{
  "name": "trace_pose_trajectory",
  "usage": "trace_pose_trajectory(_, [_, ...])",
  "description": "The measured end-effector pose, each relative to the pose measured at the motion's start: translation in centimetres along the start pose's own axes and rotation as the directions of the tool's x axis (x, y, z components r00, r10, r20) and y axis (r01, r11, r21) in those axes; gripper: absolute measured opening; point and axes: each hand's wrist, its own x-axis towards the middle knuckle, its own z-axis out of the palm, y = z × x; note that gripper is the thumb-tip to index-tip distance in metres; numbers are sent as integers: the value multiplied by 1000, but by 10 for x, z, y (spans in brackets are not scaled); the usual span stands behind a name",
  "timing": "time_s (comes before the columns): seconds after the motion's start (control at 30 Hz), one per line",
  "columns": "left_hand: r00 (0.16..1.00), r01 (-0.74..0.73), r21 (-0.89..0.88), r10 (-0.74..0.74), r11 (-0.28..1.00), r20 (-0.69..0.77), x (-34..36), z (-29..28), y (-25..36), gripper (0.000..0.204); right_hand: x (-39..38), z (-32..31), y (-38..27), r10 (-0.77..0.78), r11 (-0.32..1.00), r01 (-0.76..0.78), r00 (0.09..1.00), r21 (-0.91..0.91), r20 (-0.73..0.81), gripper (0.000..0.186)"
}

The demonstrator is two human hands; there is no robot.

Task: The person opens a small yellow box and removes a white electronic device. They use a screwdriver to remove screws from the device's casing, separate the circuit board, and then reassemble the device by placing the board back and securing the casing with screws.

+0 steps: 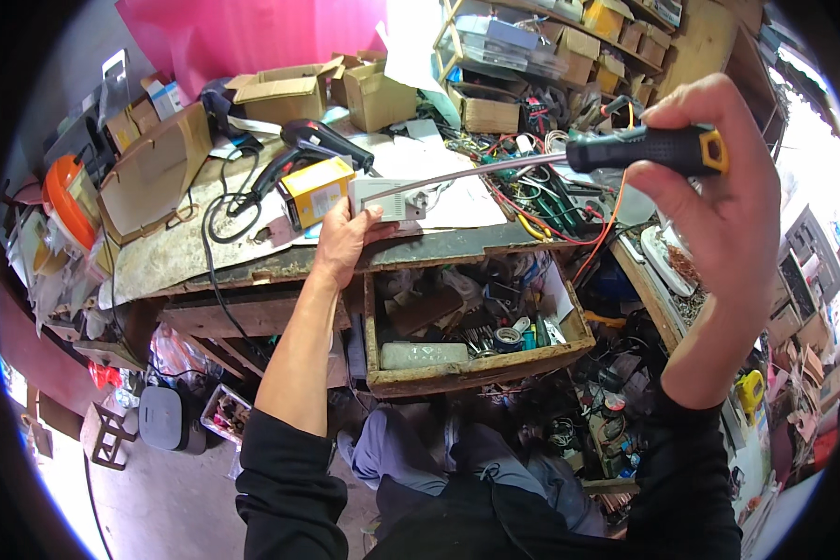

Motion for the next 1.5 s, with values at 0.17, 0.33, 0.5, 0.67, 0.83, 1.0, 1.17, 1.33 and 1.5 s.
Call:
trace_pose_trajectory(0.17, [1000,14,-48,-13,999,18,-2,0,4,32,20,-13,12,-327,940,303,930,153,167,36])
trace_pose_trajectory(0.33, [999,28,-71,-26,997,26,-5,-5,5,33,19,-4,-1,-25,987,4,991,159,132,32])
trace_pose_trajectory(0.5, [996,70,-164,-62,984,57,1,-6,9,35,0,-9,0,6,997,12,976,81,-219,21])
trace_pose_trajectory(0.67, [997,58,-131,-51,990,62,-1,-6,11,38,-6,-17,6,-41,998,32,980,-50,-194,18])
trace_pose_trajectory(0.83, [996,57,-138,-46,989,80,-2,-6,11,39,-14,-11,5,0,999,-8,974,-37,-227,17])
trace_pose_trajectory(1.0, [995,64,-131,-52,989,88,-2,-6,11,39,-19,-5,14,-23,999,17,970,-28,-240,16])
trace_pose_trajectory(1.17, [994,64,-93,-55,994,90,-3,-7,9,40,-19,1,3,105,985,-124,982,-116,-155,19])
trace_pose_trajectory(1.33, [995,50,-89,-41,995,96,-4,-7,8,41,-1,-16,1,359,847,-314,933,-429,26,21])
trace_pose_trajectory(1.5, [992,65,-82,-55,995,115,-4,-6,10,40,8,-27,25,-46,986,70,987,-153,154,22])
